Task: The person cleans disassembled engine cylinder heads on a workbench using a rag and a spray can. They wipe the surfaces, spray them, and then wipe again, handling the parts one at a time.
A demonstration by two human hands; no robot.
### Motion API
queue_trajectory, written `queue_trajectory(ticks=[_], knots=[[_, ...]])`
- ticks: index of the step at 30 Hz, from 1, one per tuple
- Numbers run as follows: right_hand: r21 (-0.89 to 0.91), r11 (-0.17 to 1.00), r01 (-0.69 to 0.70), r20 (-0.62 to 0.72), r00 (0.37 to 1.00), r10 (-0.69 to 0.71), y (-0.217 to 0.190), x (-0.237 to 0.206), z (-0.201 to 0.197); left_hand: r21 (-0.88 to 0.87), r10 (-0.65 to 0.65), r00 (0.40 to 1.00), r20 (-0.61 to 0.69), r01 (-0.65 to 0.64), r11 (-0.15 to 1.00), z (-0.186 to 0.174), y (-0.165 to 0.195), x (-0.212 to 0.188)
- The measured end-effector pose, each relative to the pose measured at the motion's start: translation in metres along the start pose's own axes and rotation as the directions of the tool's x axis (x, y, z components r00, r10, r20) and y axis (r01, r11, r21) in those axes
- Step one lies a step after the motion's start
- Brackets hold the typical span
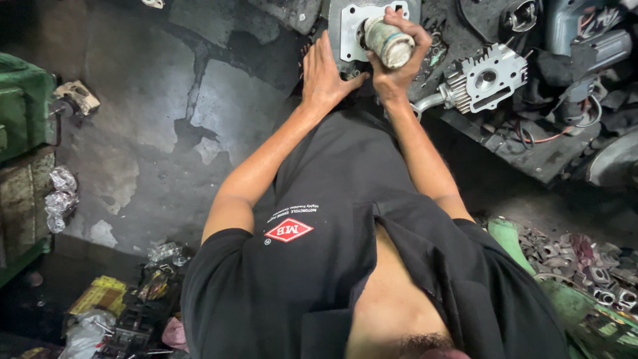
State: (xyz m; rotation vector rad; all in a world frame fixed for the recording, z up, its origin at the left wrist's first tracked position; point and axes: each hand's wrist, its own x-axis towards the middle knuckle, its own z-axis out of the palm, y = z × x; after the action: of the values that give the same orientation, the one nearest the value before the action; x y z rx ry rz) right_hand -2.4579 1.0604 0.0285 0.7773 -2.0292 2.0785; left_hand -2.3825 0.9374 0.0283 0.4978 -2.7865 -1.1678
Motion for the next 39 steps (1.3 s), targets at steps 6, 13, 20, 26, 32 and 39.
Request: queue_trajectory(ticks=[6,13,20,26,32,39], knots=[[-0.13,0.988,0.086,0.028,0.996,-0.083,0.002,-0.003,0.002,0.019,0.041,0.999,-0.028,-0.041,0.999,0.0,-0.002,0.0],[-0.141,0.99,0.02,-0.035,0.999,-0.025,-0.001,-0.003,-0.005,0.004,0.041,0.999,-0.005,-0.041,0.999,-0.001,-0.001,0.001],[0.264,0.959,-0.104,-0.164,0.975,0.151,-0.001,0.016,-0.057,-0.007,0.076,0.997,-0.033,-0.076,0.997,0.001,-0.005,0.0],[0.424,0.877,-0.224,-0.181,0.929,0.324,0.011,0.028,-0.084,0.01,0.067,0.998,-0.02,-0.067,0.998,0.006,-0.009,0.002],[0.436,0.832,-0.342,-0.073,0.909,0.411,0.04,0.025,-0.071,-0.037,0.036,0.998,0.05,-0.035,0.999,0.013,-0.025,0.002],[0.149,0.878,-0.455,0.143,0.888,0.436,0.053,0.01,-0.047,0.028,0.071,0.998,-0.004,-0.07,0.997,0.029,-0.04,0.004]])
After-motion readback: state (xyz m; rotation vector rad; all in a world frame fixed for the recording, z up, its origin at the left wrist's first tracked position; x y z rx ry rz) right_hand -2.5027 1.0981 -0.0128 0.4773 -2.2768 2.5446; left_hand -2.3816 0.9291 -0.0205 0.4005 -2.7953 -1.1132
